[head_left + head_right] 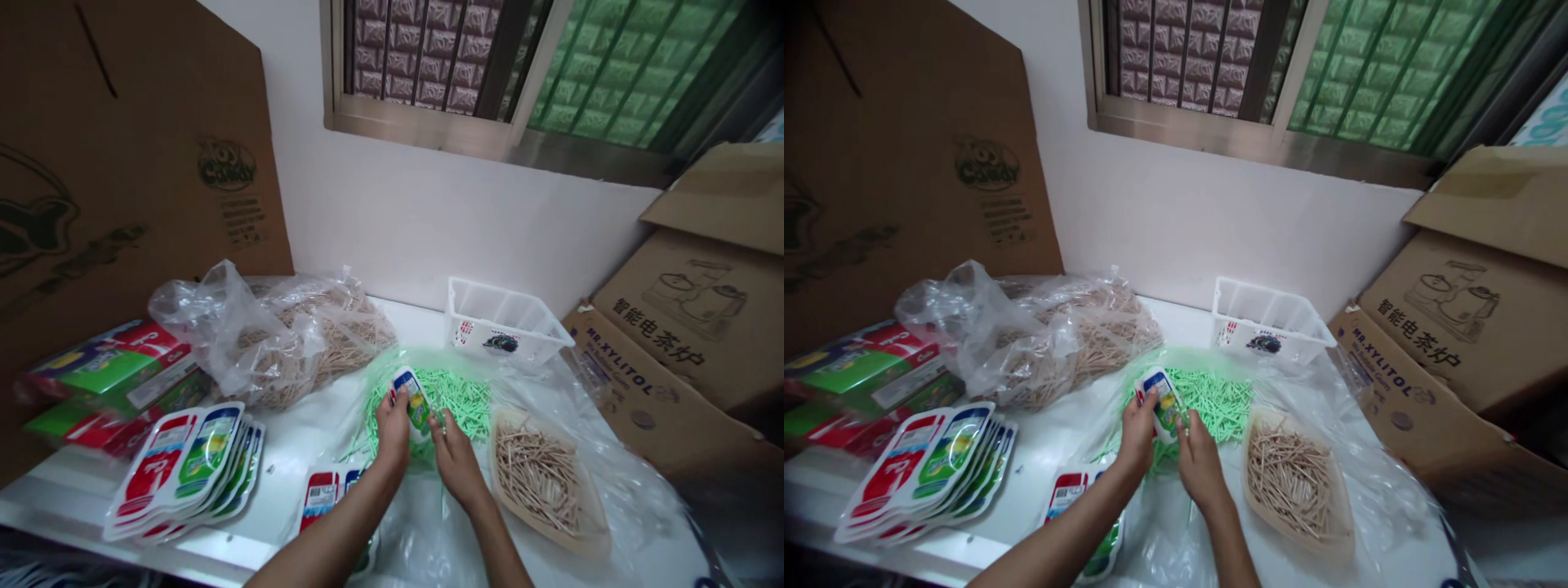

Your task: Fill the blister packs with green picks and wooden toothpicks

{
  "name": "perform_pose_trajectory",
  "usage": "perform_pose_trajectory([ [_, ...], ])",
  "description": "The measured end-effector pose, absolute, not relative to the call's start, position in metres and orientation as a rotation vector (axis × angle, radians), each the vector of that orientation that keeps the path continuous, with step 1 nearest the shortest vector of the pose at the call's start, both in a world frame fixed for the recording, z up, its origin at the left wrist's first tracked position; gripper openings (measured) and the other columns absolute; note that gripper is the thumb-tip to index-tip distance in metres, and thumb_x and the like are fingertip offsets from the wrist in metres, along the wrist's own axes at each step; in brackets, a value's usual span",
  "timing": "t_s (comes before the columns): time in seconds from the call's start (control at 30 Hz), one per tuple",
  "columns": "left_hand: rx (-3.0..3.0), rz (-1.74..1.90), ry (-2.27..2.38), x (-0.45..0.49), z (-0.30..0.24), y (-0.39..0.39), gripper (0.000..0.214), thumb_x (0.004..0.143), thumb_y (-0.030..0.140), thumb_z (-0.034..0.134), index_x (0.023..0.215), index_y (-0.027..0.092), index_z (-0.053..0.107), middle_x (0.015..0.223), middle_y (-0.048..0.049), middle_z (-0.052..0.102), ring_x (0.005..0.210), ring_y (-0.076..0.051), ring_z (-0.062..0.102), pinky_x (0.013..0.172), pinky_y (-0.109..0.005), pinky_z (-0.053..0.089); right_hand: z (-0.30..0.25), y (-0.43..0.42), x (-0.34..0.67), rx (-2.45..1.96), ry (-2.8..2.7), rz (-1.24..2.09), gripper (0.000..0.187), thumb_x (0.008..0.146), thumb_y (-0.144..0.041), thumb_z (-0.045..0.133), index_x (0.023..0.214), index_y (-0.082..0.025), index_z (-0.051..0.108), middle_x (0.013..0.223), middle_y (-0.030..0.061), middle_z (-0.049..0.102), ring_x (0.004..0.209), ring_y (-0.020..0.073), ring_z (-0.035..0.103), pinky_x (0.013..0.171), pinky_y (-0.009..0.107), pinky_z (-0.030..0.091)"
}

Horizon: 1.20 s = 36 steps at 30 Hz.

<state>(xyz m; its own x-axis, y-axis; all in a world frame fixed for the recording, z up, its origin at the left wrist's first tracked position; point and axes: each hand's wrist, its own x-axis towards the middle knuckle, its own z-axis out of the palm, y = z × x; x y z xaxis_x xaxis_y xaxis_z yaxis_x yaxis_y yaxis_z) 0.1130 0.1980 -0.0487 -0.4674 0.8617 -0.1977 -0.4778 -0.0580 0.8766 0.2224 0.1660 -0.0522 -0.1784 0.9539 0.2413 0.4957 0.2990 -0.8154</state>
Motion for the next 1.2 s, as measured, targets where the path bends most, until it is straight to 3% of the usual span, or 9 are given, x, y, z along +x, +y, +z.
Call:
perform_pose_trajectory([
  [0.13,0.72,1.748,1.215,0.1,-0.041,0.208,0.024,0.069,0.038,0.064,0.073,0.015,0.061,0.065,0.002,0.057,0.062,-0.012,0.051,0.059,-0.022,0.039,-0.043,0.172,0.245,-1.34,-2.383,0.259,0.024,0.081,-0.007,0.038,0.091,-0.018,0.056,0.086,0.0074,0.059,0.086,0.0218,0.05,0.081,0.035,0.035],
  [0.27,0.907,1.683,1.202,0.112,-0.041,0.205,0.017,0.06,0.028,0.073,0.056,0.015,0.062,0.057,0.0028,0.054,0.06,-0.013,0.049,0.059,-0.022,0.037,-0.038,0.173,0.24,-1.291,-2.52,0.24,0.023,0.075,-0.003,0.041,0.086,-0.015,0.057,0.088,0.0102,0.059,0.088,0.0229,0.051,0.085,0.038,0.033],
  [0.37,0.911,1.691,1.216,0.12,-0.042,0.2,0.018,0.064,0.032,0.07,0.059,0.016,0.064,0.059,0.0021,0.055,0.062,-0.013,0.049,0.06,-0.022,0.037,-0.045,0.176,0.236,-1.27,-2.298,0.601,0.015,0.081,-0.012,0.042,0.088,-0.017,0.055,0.082,0.0067,0.059,0.078,0.0192,0.053,0.073,0.032,0.04],
  [0.43,0.841,1.736,1.243,0.121,-0.042,0.198,0.022,0.07,0.038,0.064,0.069,0.016,0.065,0.064,0.0014,0.057,0.063,-0.013,0.05,0.06,-0.022,0.038,-0.05,0.179,0.234,-1.202,-1.74,1.062,0.008,0.084,-0.024,0.046,0.082,-0.019,0.052,0.068,-0.0004,0.054,0.061,0.0149,0.051,0.061,0.028,0.042],
  [0.5,0.738,1.771,1.265,0.123,-0.043,0.197,0.027,0.074,0.042,0.06,0.078,0.016,0.063,0.067,0.0005,0.058,0.062,-0.012,0.051,0.059,-0.022,0.04,-0.052,0.182,0.228,-1.031,-1.107,1.374,0.018,0.082,-0.036,0.051,0.072,-0.021,0.048,0.059,-0.0051,0.047,0.053,0.012,0.047,0.057,0.026,0.043],
  [0.73,0.458,1.737,1.251,0.142,-0.047,0.192,0.038,0.073,0.051,0.055,0.085,0.015,0.054,0.059,0.003,0.052,0.043,-0.01,0.049,0.043,-0.021,0.04,-0.048,0.162,0.184,-0.687,-0.423,1.606,0.018,0.073,-0.036,0.06,0.083,-0.021,0.056,0.074,-0.003,0.061,0.079,0.0142,0.06,0.08,0.029,0.047],
  [0.9,0.485,1.707,1.269,0.136,-0.046,0.191,0.034,0.07,0.048,0.06,0.078,0.014,0.057,0.056,0.005,0.049,0.043,-0.008,0.043,0.044,-0.02,0.038,-0.057,0.145,0.182,-0.951,-0.755,1.481,0.032,0.082,-0.048,0.05,0.098,-0.02,0.056,0.097,0.0045,0.065,0.1,0.02,0.058,0.076,0.03,0.048],
  [1.07,0.68,1.671,1.28,0.111,-0.042,0.185,0.031,0.063,0.043,0.069,0.067,0.013,0.06,0.053,0.0048,0.05,0.048,-0.009,0.041,0.048,-0.02,0.033,-0.049,0.15,0.214,-1.235,-1.402,1.232,0.034,0.088,-0.051,0.037,0.088,-0.021,0.053,0.073,0.0022,0.059,0.07,0.0184,0.058,0.061,0.03,0.047],
  [1.2,0.842,1.636,1.254,0.093,-0.036,0.179,0.027,0.065,0.04,0.07,0.067,0.014,0.061,0.054,0.0049,0.049,0.052,-0.01,0.04,0.052,-0.02,0.032,-0.036,0.153,0.236,-1.371,-1.773,0.889,0.028,0.091,-0.044,0.033,0.095,-0.021,0.049,0.077,0.0028,0.057,0.071,0.0185,0.056,0.065,0.03,0.044],
])
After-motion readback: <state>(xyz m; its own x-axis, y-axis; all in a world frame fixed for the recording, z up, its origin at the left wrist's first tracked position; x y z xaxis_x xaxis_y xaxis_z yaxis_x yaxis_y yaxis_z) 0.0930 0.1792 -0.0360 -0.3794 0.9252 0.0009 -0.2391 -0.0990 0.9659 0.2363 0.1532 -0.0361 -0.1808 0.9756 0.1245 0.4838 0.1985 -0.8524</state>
